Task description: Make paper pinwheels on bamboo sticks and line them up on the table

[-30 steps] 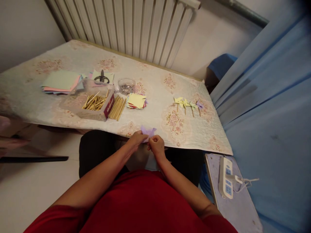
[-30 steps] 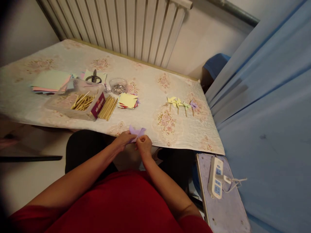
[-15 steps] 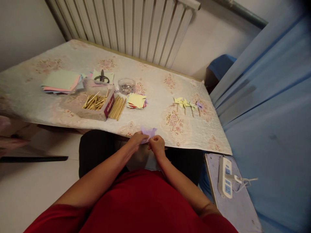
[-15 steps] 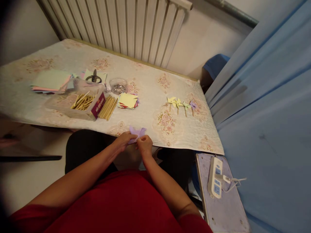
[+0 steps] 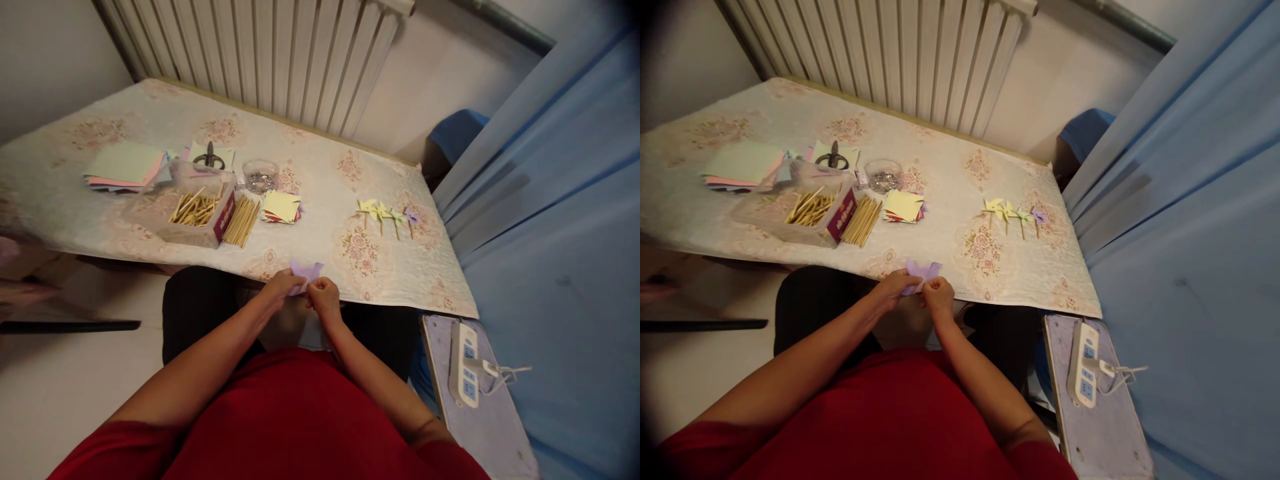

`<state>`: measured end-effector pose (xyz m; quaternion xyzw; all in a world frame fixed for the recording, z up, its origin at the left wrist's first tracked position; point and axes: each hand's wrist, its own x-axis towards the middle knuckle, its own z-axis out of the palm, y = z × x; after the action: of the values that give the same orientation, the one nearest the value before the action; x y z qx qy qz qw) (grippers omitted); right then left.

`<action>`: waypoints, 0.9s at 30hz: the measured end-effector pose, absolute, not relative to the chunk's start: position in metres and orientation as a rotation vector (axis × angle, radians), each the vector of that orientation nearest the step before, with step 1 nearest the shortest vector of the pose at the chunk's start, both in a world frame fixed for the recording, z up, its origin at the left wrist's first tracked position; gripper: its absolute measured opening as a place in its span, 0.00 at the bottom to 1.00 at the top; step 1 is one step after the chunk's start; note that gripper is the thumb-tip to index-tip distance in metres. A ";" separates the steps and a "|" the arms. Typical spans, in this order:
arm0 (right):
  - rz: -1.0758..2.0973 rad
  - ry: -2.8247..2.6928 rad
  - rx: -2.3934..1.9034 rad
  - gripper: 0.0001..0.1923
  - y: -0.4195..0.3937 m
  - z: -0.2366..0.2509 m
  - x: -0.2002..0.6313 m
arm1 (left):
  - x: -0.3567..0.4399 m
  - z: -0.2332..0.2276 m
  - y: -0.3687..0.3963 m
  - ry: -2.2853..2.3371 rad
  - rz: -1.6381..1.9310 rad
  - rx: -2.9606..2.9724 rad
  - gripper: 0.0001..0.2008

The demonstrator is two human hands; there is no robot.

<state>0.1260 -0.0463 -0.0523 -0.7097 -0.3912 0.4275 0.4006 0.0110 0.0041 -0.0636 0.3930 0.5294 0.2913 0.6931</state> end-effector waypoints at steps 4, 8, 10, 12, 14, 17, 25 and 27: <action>1.079 -1.002 -1.794 0.04 -0.046 -0.052 0.127 | 0.009 -0.060 0.005 1.188 0.679 0.842 0.05; 1.022 -1.036 -1.805 0.05 -0.047 -0.051 0.127 | 0.009 -0.058 0.004 1.224 0.670 0.858 0.04; 1.021 -1.036 -1.813 0.05 -0.047 -0.050 0.126 | 0.010 -0.058 0.004 1.239 0.672 0.874 0.04; 1.019 -1.042 -1.829 0.05 -0.047 -0.049 0.126 | 0.010 -0.058 0.004 1.246 0.661 0.875 0.03; 1.015 -1.050 -1.838 0.06 -0.047 -0.048 0.126 | 0.010 -0.056 0.003 1.250 0.656 0.866 0.03; 1.019 -1.048 -1.835 0.06 -0.047 -0.048 0.126 | 0.011 -0.052 0.002 1.233 0.669 0.852 0.03; 0.974 -1.092 -1.941 0.06 -0.047 -0.048 0.128 | 0.013 -0.057 0.000 1.246 0.669 0.832 0.03; 0.970 -1.095 -1.952 0.06 -0.047 -0.048 0.128 | 0.013 -0.059 0.000 1.216 0.649 0.858 0.03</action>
<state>0.1283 -0.0468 -0.0483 -0.7514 -0.4214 0.3735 0.3441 0.0131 -0.0005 -0.0594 0.3835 0.5433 0.2898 0.6883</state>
